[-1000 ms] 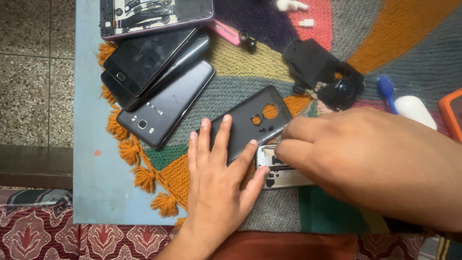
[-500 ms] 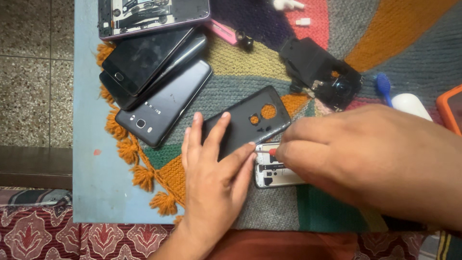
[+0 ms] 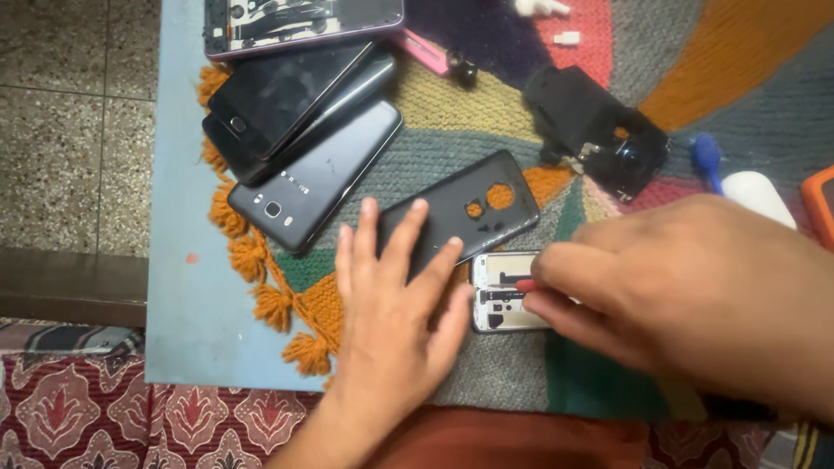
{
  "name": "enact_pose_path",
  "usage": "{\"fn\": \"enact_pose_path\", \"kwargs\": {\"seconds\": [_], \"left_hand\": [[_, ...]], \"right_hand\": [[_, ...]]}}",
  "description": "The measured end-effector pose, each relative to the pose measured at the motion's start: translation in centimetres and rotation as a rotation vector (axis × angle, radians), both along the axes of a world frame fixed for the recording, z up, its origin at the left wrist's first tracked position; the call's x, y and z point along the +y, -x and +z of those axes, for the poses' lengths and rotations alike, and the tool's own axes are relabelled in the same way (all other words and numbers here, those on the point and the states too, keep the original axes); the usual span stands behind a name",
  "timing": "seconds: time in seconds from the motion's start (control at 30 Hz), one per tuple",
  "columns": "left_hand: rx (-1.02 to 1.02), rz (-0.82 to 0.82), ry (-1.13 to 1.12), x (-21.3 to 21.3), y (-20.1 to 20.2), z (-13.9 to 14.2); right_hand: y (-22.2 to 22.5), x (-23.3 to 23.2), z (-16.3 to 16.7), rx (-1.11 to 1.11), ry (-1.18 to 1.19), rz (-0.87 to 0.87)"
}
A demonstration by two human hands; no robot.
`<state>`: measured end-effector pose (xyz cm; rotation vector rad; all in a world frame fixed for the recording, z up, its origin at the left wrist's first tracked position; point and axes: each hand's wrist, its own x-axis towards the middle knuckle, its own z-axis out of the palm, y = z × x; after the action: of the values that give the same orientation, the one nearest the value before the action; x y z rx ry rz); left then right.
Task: The person removes the back cover of a smartphone and uses a red-handled screwdriver to unscrew internal components. The person then uses a small brush to clean inside the phone chassis.
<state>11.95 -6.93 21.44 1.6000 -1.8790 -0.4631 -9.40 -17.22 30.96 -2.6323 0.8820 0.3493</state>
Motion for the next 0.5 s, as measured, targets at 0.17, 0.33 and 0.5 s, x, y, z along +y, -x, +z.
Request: {"fn": "enact_pose_path", "kwargs": {"seconds": [0.17,0.33,0.5], "left_hand": [[-0.004,-0.033,-0.036,0.9,0.2,0.1],[-0.019,-0.021,-0.035,0.9,0.2,-0.3],[-0.02,-0.019,-0.022,0.9,0.1,-0.5]], "right_hand": [[-0.5,0.5,-0.2,-0.116,-0.052,-0.007],[-1.9,0.2,0.3,0.012,-0.129,-0.007],[-3.5,-0.2,1.5,0.153,-0.182,-0.043]]}}
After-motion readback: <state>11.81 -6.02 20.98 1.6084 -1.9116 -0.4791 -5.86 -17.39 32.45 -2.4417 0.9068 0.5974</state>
